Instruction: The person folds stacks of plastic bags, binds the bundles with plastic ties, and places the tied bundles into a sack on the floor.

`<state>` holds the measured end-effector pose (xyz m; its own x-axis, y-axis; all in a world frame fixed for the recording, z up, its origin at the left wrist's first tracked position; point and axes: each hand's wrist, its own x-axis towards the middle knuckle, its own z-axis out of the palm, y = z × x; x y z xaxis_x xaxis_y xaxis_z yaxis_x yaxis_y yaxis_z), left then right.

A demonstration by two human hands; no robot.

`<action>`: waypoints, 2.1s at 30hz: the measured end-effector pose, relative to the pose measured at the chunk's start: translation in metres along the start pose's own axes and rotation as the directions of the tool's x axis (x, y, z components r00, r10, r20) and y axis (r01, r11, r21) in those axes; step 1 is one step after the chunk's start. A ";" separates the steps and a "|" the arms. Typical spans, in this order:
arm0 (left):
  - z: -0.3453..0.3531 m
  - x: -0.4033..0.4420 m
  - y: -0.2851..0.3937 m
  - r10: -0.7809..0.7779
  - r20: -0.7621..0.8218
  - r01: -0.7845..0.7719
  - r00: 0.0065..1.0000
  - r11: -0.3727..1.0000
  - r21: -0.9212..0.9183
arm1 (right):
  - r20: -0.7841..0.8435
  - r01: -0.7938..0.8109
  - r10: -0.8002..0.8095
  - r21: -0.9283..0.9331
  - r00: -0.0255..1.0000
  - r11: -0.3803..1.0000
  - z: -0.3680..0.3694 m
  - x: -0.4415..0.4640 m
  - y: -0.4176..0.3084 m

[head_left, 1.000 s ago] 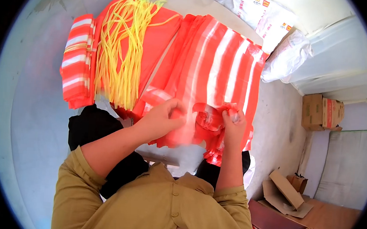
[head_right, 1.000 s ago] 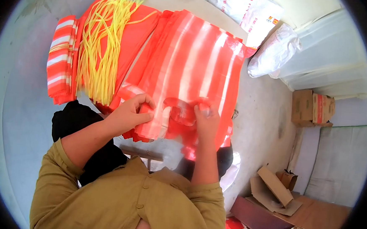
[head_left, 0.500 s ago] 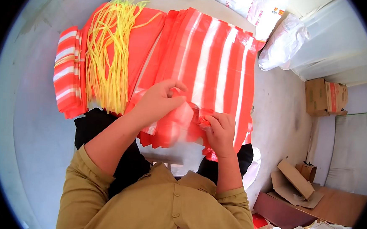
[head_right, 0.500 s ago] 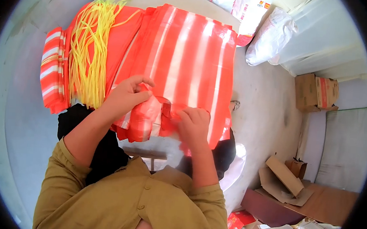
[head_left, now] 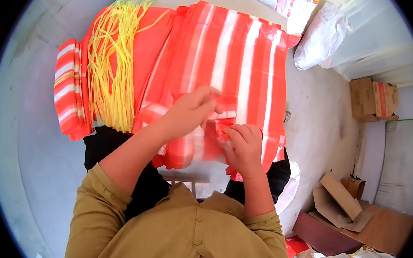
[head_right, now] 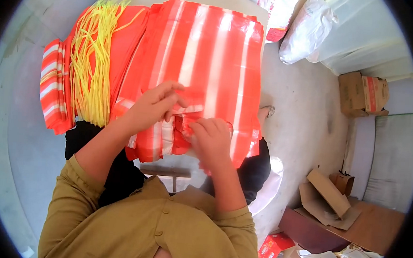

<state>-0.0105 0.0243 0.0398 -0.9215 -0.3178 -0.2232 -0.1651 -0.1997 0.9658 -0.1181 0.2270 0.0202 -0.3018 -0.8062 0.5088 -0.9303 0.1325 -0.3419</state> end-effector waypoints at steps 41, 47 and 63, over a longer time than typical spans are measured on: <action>0.029 -0.031 -0.053 0.534 0.396 -0.482 0.747 0.025 0.876 | 0.558 -0.608 0.354 0.375 0.751 0.700 -0.016 0.082 0.007; 0.028 -0.032 -0.051 0.490 0.413 -0.491 0.768 0.035 0.870 | 0.552 -0.467 0.256 0.282 0.794 0.838 -0.022 0.077 0.014; 0.008 -0.046 -0.025 0.432 0.278 -0.419 0.858 0.274 0.866 | 0.297 -0.170 0.134 0.099 0.945 0.980 -0.001 0.079 0.005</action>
<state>0.0335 0.0518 0.0271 -0.9597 -0.1007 0.2623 0.0366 0.8807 0.4722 -0.1468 0.1643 0.0593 -0.3482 -0.9158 0.2004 -0.8402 0.2100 -0.5000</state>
